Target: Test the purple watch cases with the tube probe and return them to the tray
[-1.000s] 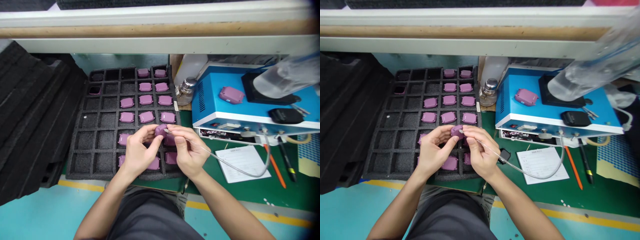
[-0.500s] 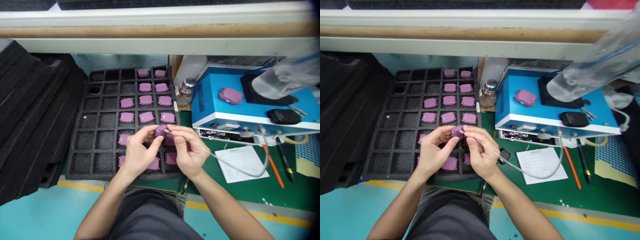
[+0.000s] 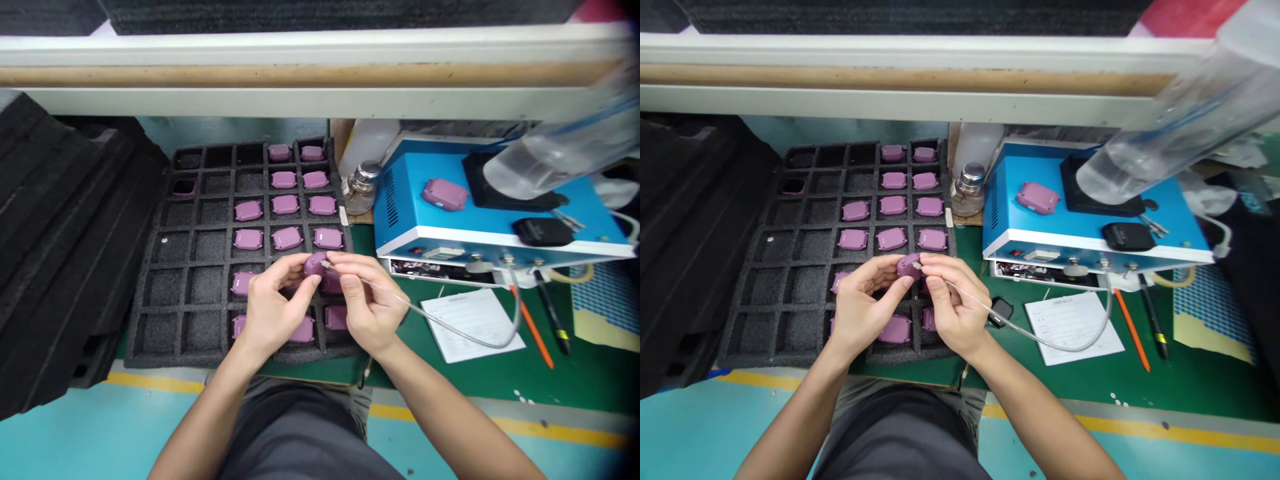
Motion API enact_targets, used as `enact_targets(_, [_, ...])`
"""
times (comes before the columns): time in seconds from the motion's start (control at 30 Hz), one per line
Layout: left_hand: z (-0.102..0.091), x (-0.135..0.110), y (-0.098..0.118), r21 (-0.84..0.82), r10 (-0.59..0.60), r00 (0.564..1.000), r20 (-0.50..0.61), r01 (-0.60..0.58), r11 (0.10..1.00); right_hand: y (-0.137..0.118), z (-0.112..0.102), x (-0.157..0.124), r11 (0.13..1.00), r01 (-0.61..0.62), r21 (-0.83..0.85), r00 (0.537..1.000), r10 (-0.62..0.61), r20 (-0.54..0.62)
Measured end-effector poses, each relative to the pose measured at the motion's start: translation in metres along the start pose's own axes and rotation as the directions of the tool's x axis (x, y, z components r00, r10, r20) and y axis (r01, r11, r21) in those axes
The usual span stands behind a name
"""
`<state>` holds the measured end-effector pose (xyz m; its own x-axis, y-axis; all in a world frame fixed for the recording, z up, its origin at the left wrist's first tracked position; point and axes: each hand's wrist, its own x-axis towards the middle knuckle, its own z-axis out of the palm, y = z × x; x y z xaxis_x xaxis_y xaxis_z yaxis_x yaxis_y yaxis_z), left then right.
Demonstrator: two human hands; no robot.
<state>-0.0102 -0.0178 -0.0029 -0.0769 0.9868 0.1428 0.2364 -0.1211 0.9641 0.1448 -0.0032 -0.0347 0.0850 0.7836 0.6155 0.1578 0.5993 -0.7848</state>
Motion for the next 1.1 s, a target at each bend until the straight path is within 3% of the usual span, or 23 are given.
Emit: enact_targets(1.1, [-0.0017, 0.0051, 0.0039, 0.026, 0.006, 1.000, -0.014, -0.006, 1.000, -0.0021, 0.0006, 0.0097, 0.999, 0.034, -0.008, 0.999, -0.034, 0.003])
